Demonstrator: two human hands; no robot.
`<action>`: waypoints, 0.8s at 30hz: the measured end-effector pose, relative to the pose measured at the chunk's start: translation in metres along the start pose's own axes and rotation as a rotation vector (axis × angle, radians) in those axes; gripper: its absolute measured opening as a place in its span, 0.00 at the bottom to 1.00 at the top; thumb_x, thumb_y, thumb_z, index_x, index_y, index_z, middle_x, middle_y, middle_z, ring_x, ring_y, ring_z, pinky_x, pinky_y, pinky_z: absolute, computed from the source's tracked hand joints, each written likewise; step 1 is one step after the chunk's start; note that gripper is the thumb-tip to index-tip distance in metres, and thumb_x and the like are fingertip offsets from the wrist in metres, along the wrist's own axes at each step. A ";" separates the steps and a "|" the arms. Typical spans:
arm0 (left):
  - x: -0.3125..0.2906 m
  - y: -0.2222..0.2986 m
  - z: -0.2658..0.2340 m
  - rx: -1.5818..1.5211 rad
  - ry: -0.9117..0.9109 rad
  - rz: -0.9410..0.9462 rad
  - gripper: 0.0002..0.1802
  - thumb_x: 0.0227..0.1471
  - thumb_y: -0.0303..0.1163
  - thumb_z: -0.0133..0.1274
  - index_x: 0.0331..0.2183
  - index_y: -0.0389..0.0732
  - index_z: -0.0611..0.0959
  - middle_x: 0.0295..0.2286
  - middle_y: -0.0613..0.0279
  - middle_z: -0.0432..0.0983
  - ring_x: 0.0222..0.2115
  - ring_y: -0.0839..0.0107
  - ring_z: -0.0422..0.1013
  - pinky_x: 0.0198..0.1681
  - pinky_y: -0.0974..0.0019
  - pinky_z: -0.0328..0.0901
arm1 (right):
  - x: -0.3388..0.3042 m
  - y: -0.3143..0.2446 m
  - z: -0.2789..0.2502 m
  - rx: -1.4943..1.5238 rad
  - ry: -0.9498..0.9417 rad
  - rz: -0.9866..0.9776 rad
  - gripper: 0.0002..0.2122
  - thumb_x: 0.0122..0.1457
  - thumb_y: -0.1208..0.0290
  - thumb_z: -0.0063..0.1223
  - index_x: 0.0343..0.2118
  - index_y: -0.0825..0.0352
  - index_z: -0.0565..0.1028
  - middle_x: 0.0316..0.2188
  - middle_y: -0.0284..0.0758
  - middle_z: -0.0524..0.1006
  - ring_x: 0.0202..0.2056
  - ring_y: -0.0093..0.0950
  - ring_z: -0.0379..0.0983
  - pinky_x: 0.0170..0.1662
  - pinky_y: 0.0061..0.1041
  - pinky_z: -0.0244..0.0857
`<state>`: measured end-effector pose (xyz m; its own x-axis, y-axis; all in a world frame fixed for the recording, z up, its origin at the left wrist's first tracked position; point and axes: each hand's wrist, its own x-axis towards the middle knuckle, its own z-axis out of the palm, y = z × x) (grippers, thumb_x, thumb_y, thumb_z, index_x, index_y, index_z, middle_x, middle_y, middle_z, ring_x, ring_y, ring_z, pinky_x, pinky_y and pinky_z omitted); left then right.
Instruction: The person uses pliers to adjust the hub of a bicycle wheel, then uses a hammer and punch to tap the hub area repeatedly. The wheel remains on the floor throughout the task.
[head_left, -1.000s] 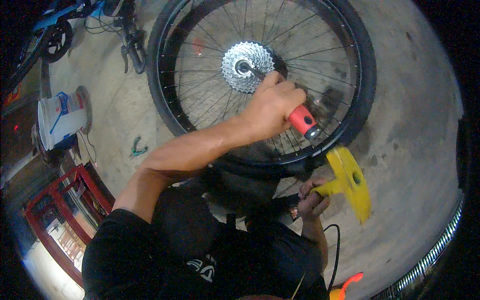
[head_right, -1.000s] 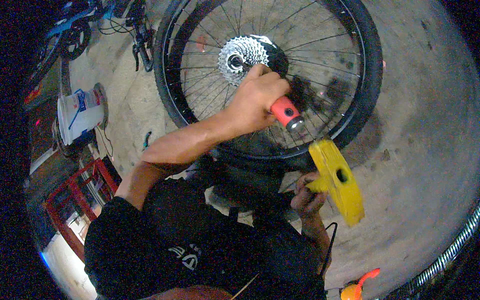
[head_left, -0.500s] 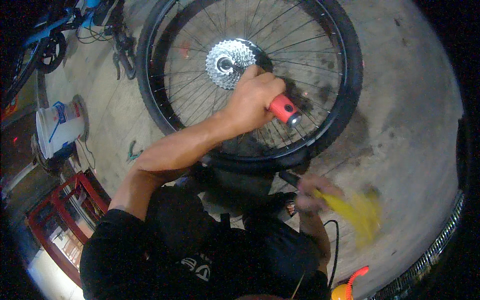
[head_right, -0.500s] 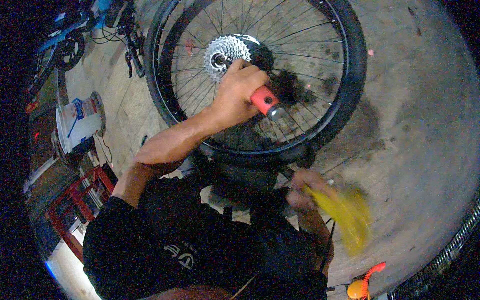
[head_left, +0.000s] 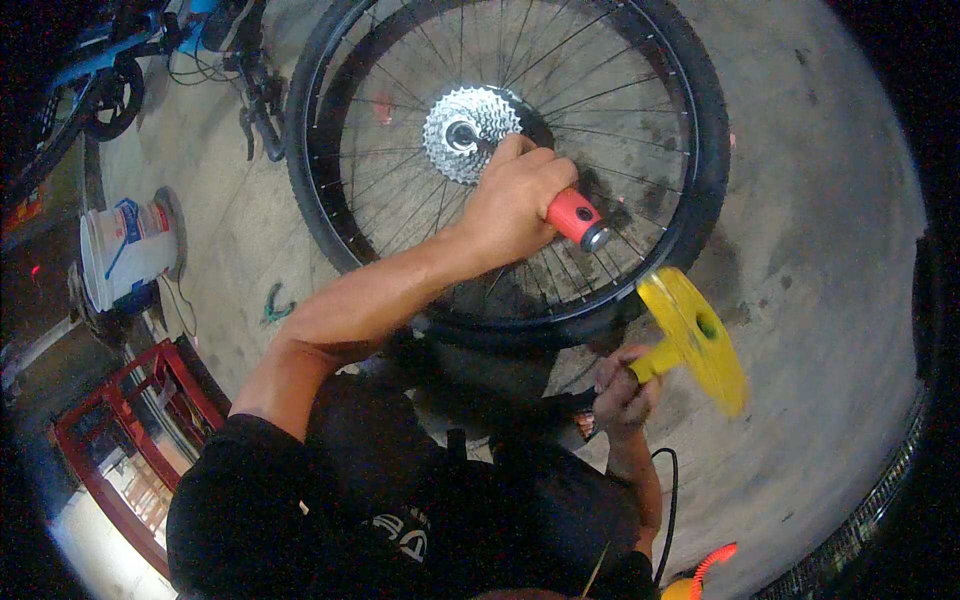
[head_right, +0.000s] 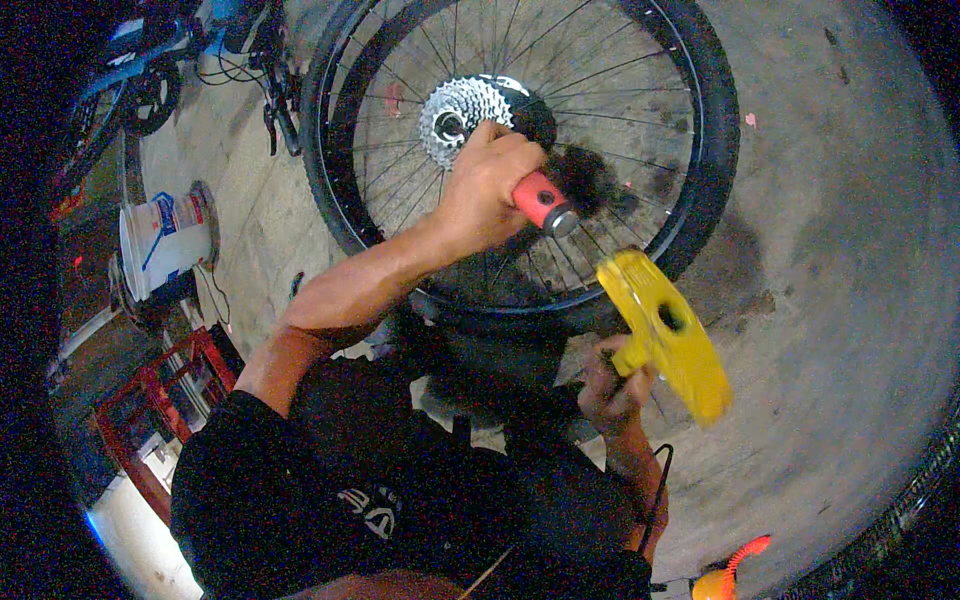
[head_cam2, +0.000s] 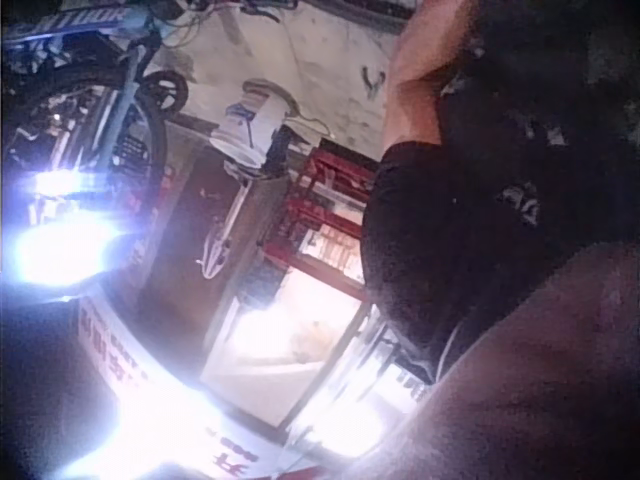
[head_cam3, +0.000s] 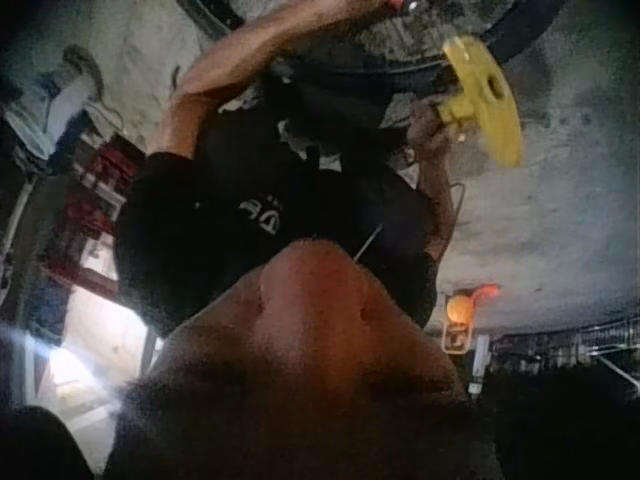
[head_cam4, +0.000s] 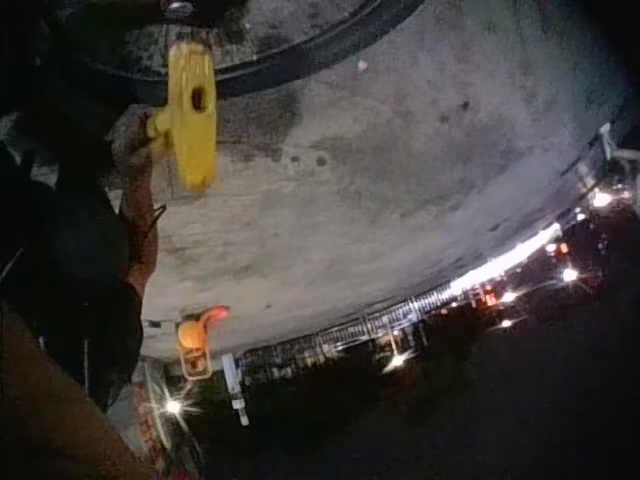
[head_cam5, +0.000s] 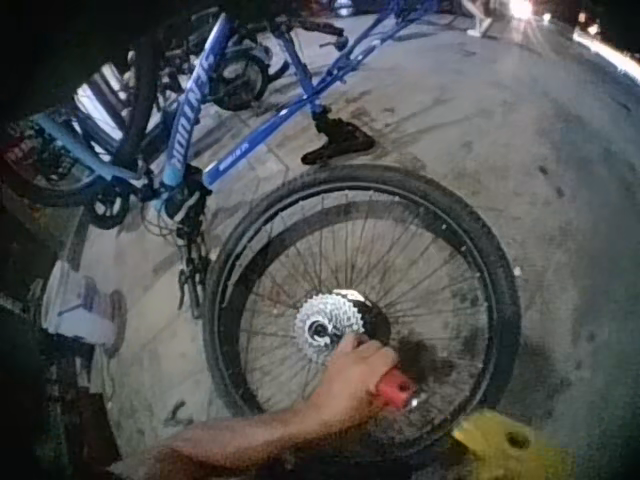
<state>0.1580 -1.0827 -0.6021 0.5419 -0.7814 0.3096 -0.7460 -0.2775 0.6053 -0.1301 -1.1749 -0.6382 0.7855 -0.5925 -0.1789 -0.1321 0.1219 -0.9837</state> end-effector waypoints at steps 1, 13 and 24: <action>0.000 0.000 -0.002 -0.004 -0.010 -0.012 0.15 0.28 0.25 0.60 0.25 0.43 0.73 0.24 0.59 0.70 0.30 0.55 0.67 0.36 0.59 0.59 | 0.002 -0.001 0.001 -0.119 -0.029 -0.111 0.05 0.62 0.70 0.39 0.36 0.66 0.62 0.20 0.32 0.64 0.18 0.19 0.60 0.19 0.18 0.56; -0.008 -0.005 -0.007 -0.130 -0.055 -0.033 0.19 0.29 0.26 0.61 0.32 0.43 0.77 0.28 0.60 0.71 0.35 0.56 0.66 0.41 0.57 0.59 | 0.002 -0.026 0.019 -0.067 -0.021 0.090 0.07 0.63 0.66 0.39 0.36 0.64 0.62 0.21 0.30 0.62 0.18 0.19 0.57 0.20 0.20 0.57; -0.016 -0.006 -0.013 -0.175 -0.158 -0.065 0.22 0.25 0.26 0.62 0.31 0.42 0.75 0.30 0.57 0.69 0.38 0.53 0.64 0.44 0.54 0.58 | 0.013 -0.041 0.032 -0.130 -0.024 0.176 0.05 0.59 0.73 0.34 0.37 0.65 0.61 0.20 0.32 0.63 0.16 0.19 0.58 0.18 0.19 0.59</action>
<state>0.1588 -1.0614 -0.6016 0.5092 -0.8465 0.1556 -0.6256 -0.2399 0.7423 -0.0947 -1.1622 -0.5995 0.7575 -0.5514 -0.3495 -0.3446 0.1170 -0.9314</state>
